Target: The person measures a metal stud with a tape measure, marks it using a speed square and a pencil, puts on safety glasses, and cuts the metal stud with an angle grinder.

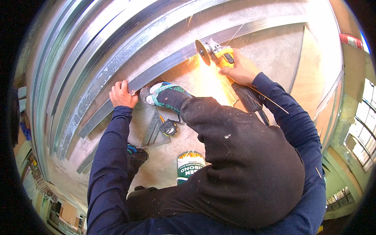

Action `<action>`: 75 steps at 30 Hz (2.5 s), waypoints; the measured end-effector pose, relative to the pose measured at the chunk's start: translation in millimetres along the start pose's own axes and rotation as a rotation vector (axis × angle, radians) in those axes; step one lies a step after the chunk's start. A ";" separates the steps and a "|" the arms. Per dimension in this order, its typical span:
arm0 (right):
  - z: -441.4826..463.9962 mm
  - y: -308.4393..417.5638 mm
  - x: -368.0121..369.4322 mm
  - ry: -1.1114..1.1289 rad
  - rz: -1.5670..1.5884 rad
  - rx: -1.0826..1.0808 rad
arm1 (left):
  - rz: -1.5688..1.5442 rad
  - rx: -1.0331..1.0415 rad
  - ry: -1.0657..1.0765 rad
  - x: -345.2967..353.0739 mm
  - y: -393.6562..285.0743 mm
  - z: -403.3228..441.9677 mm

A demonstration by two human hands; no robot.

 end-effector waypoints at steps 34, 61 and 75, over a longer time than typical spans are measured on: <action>7.7 -9.1 -3.5 0.055 -0.029 -0.012 | 0.044 0.018 0.055 -4.1 1.4 0.9; 18.5 -7.3 1.2 -0.006 0.047 -0.035 | 0.042 0.015 0.067 -6.6 -0.7 0.5; 15.5 -0.1 -2.0 0.014 -0.007 0.017 | 0.050 0.012 0.067 -4.9 -0.4 -0.3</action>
Point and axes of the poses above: each hand's wrist, its own z-axis towards the middle knuckle, its own x-axis out of the palm, y = z × x, the point moved 1 cm from there along z, towards the middle knuckle, and after that the axes turned 8 degrees about z, right-handed, at the moved point
